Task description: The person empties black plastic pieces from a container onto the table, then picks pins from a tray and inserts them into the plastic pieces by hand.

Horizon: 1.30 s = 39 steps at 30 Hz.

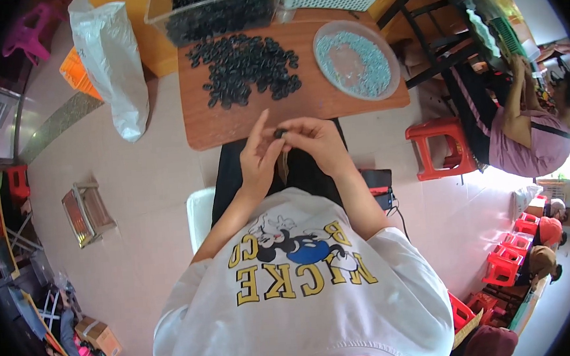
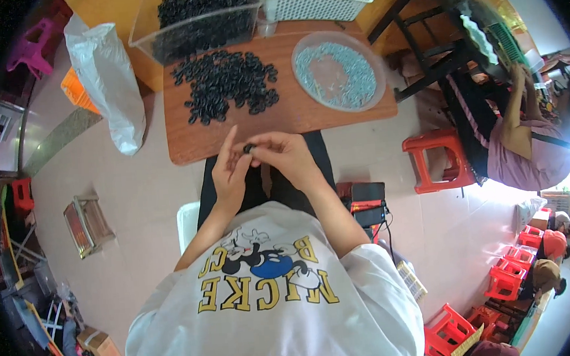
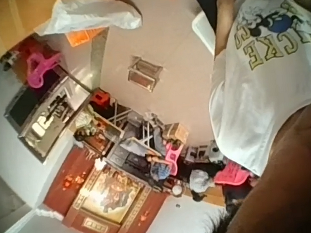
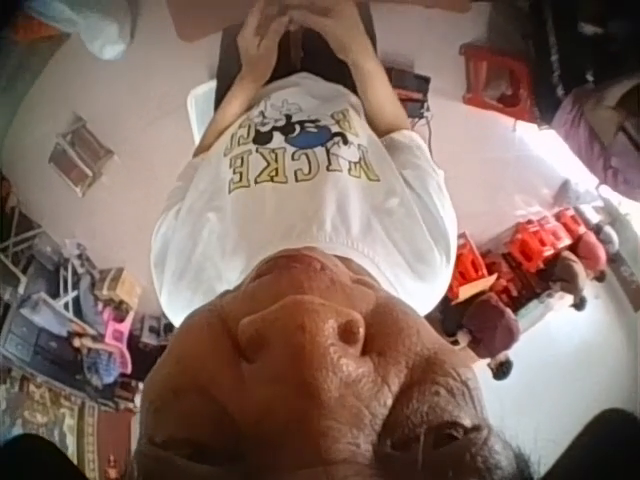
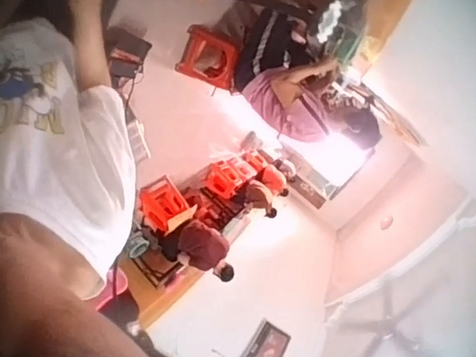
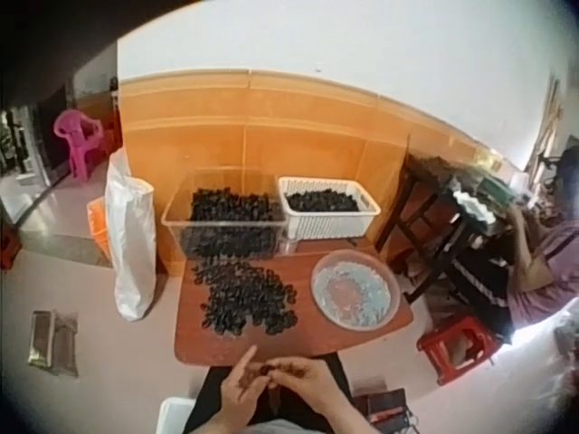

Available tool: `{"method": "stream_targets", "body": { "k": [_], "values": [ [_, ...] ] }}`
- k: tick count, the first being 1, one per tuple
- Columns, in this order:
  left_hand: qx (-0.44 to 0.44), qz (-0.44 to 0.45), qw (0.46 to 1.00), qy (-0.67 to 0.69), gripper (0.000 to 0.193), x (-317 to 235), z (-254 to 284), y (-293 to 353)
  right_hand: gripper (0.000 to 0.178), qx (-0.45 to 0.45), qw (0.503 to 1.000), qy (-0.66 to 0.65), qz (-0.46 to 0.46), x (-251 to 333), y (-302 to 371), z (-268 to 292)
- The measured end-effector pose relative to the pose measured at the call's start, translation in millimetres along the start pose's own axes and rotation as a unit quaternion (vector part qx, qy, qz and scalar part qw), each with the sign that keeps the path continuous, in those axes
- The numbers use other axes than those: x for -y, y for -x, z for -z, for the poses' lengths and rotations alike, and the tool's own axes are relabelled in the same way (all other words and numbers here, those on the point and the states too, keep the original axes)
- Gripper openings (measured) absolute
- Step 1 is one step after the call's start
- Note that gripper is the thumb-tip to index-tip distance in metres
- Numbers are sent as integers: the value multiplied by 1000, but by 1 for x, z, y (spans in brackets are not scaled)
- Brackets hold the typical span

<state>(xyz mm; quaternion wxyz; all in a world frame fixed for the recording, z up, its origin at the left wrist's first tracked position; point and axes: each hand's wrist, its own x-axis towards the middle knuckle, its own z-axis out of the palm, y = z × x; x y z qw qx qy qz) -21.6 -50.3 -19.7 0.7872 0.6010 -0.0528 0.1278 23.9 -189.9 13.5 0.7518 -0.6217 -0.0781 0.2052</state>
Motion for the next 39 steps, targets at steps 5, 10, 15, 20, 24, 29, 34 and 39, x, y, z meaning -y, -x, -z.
{"method": "stream_targets", "body": {
  "k": [5, 10, 15, 20, 24, 29, 34, 39],
  "values": [
    [-5, 84, 995, -44, 48, 12, 24, 10, 20, 52, 990, 133, -17, 85, -55, 40],
    [-27, 117, 991, -66, 44, 23, 25, 10, 56, -89, 978, 37, 186, 168, -157, 101],
    [-46, 125, 989, -68, 32, 25, 27, 8, 34, -10, 940, 318, 122, 113, -172, 77],
    [-25, 43, 985, -167, 22, 9, 28, -3, 19, -42, 843, 508, 172, 52, -175, 43],
    [-45, -94, 944, -314, 21, 8, 34, -11, 18, -1, 756, 605, 247, 23, -177, 45],
    [-30, -115, 926, -357, 21, 13, 39, -15, 20, 38, 773, 583, 247, 12, -159, 31],
    [-8, -109, 925, -365, 23, 14, 43, -17, 20, 44, 813, 539, 217, 14, -153, 35],
    [-5, -116, 922, -368, 23, 15, 42, -17, 23, 23, 786, 586, 195, 21, -154, 44]
  ]
}}
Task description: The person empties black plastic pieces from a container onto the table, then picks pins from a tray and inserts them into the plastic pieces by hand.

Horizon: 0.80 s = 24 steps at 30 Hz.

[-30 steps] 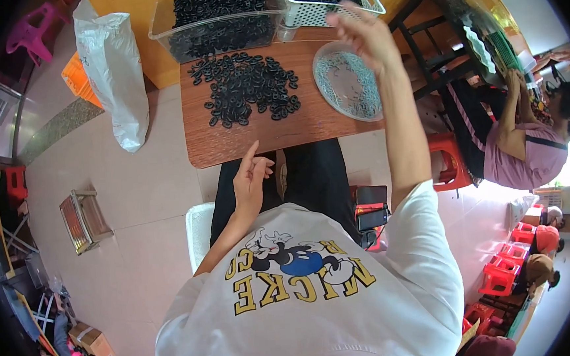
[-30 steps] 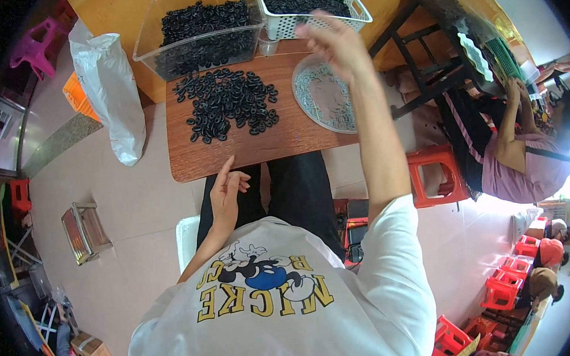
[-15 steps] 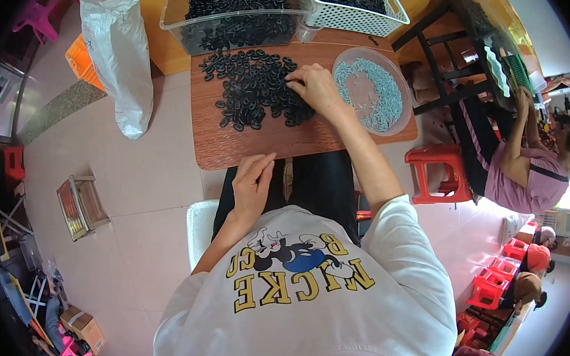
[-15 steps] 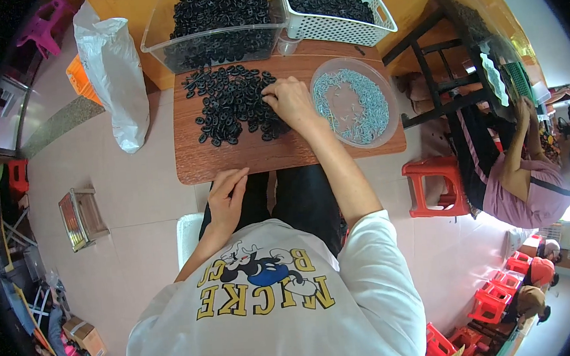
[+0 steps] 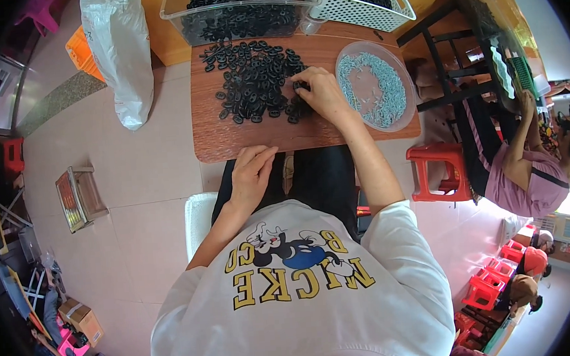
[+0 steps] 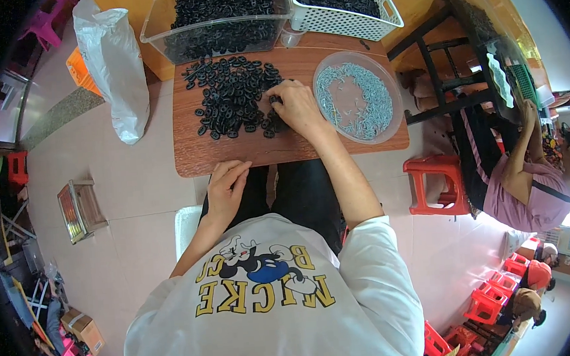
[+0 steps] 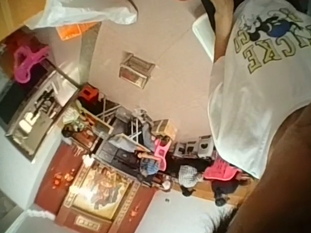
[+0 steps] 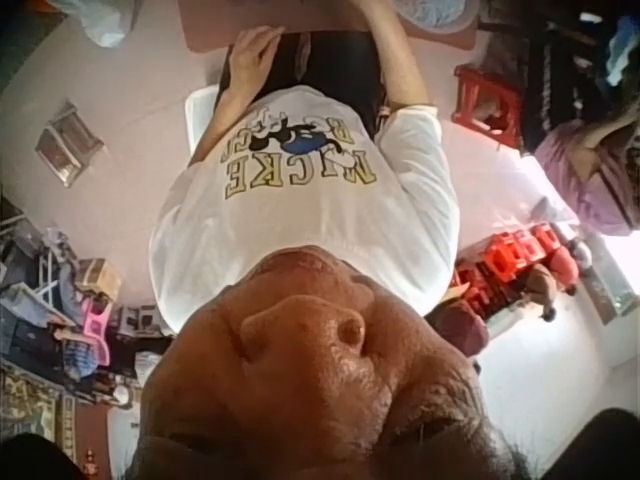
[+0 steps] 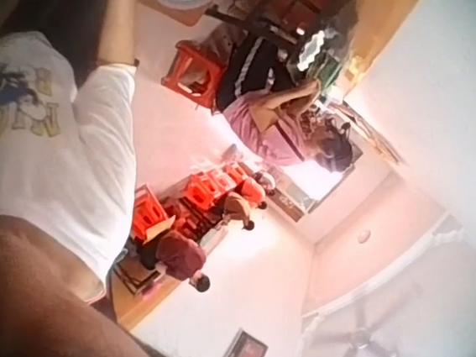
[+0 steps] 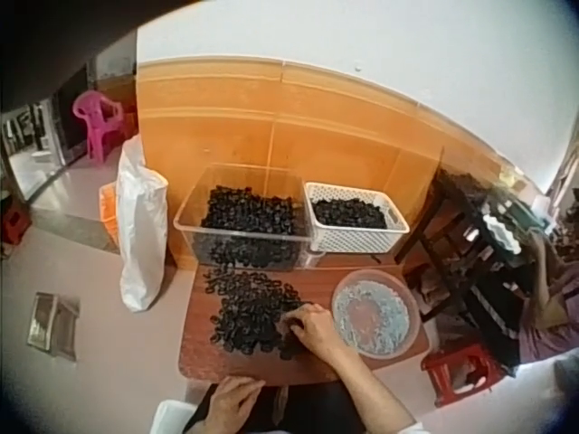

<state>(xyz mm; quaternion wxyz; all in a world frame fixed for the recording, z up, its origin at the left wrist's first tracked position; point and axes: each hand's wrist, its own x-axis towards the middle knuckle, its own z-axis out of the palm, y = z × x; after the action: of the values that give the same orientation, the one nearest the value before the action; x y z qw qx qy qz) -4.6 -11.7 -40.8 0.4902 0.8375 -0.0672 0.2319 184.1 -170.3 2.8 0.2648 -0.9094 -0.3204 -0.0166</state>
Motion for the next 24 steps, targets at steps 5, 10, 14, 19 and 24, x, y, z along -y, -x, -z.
{"method": "stream_targets", "body": {
  "k": [5, 10, 14, 19, 24],
  "values": [
    [1, 0, 1000, -9, 22, -1, 0, 2, 18, -28, 998, 11, 47, 6, -2, -2],
    [9, 8, 1000, -10, 22, -4, 1, 1, 16, -29, 997, 13, 74, 12, -5, -17],
    [7, 1, 1000, -11, 22, -3, 0, 1, 15, -40, 997, 30, 54, 9, -7, -28],
    [8, 0, 1000, -9, 22, -2, 1, 2, 16, -25, 999, 31, 15, 7, -5, -16],
    [6, 0, 1000, -17, 23, 0, 0, 3, 13, -60, 996, 67, 20, 5, -1, -8]
  ]
}}
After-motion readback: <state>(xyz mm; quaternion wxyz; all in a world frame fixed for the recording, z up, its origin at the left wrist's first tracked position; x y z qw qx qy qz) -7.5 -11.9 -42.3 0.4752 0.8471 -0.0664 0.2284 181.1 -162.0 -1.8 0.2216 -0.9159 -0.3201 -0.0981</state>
